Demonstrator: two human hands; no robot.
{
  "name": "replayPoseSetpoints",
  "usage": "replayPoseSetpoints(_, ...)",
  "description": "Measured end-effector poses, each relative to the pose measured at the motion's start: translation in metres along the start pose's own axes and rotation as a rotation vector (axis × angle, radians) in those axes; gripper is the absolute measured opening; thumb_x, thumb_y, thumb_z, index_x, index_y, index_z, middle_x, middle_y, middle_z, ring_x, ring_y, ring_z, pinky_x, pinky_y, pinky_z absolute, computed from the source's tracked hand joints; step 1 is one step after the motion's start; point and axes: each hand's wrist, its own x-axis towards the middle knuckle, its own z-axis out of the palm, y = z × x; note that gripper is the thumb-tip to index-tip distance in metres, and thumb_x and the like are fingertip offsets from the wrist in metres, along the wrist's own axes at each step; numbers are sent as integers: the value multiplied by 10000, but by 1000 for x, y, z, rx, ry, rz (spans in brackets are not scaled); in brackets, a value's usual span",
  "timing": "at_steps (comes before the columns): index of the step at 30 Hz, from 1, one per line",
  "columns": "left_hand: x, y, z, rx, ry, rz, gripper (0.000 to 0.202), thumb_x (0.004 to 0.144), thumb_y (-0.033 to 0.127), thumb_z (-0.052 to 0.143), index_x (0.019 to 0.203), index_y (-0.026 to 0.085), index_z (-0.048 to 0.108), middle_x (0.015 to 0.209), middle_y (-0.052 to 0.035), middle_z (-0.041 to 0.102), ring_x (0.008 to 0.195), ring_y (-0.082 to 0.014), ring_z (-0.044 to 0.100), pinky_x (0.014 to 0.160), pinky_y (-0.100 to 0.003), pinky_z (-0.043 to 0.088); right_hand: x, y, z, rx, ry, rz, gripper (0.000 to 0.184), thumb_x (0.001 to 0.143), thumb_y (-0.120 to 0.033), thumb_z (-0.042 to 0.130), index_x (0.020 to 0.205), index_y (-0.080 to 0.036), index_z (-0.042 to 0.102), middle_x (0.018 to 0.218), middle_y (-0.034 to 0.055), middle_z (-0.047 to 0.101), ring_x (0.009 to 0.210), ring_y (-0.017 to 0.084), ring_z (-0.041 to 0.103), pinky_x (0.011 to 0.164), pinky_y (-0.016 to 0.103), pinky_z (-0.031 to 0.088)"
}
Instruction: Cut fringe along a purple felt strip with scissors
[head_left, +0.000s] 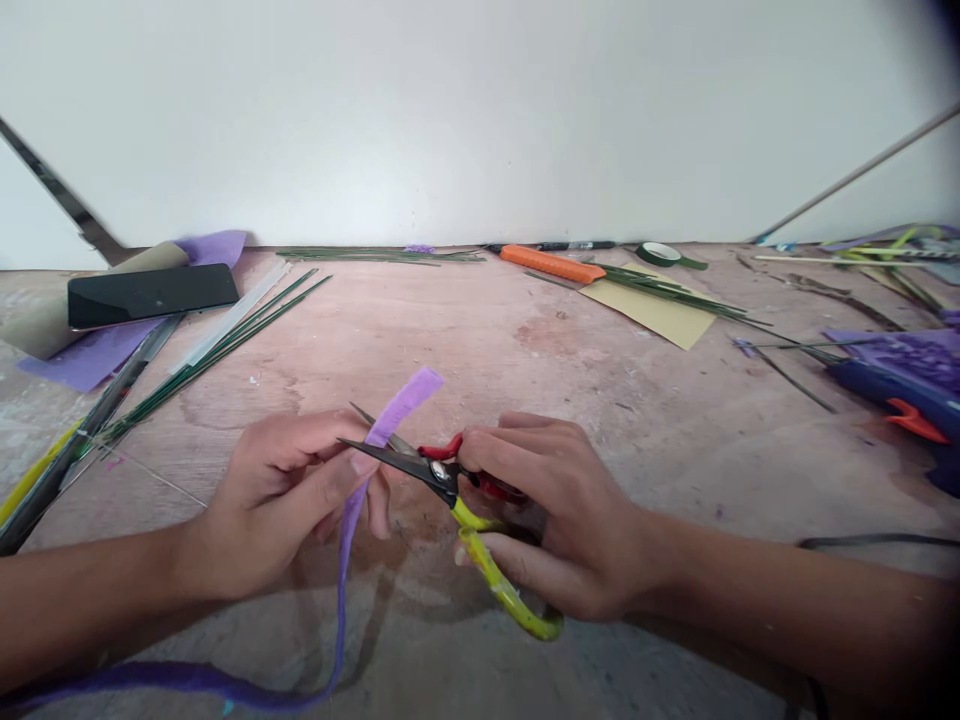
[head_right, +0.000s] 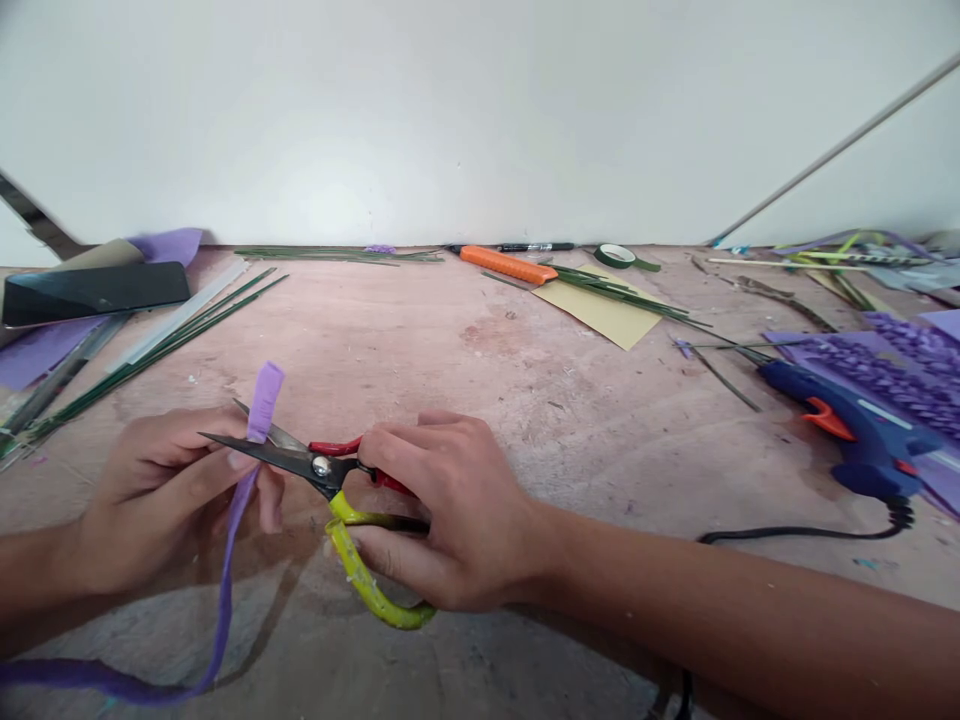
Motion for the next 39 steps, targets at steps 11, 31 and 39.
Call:
replayPoseSetpoints(11, 3, 5, -1, 142, -23, 62, 295, 967, 182, 518, 744, 126, 703, 620, -5, 681, 440, -30, 507, 422, -110, 374, 1, 0, -1, -9, -21, -18, 237, 898, -320, 490, 737, -216, 350, 643, -45, 435, 521, 119, 327, 571, 280, 198)
replayPoseSetpoints(31, 6, 11, -1, 119, -49, 5, 278, 966, 191, 506, 806, 142, 729, 637, -19, 711, 534, -86, 632, 501, -135, 470, 2, -3, -4, 25, -2, -68, 248, 919, -304, 478, 733, -218, 339, 628, -49, 425, 522, 118, 339, 574, 282, 233)
replayPoseSetpoints(39, 3, 8, 1, 64, -52, -9, 294, 980, 240, 502, 824, 131, 726, 729, -42, 731, 686, -123, 677, 621, -179, 495, 1, -2, -3, 8, 23, -71, 217, 908, -278, 488, 742, -214, 363, 627, -51, 428, 518, 114, 341, 567, 274, 229)
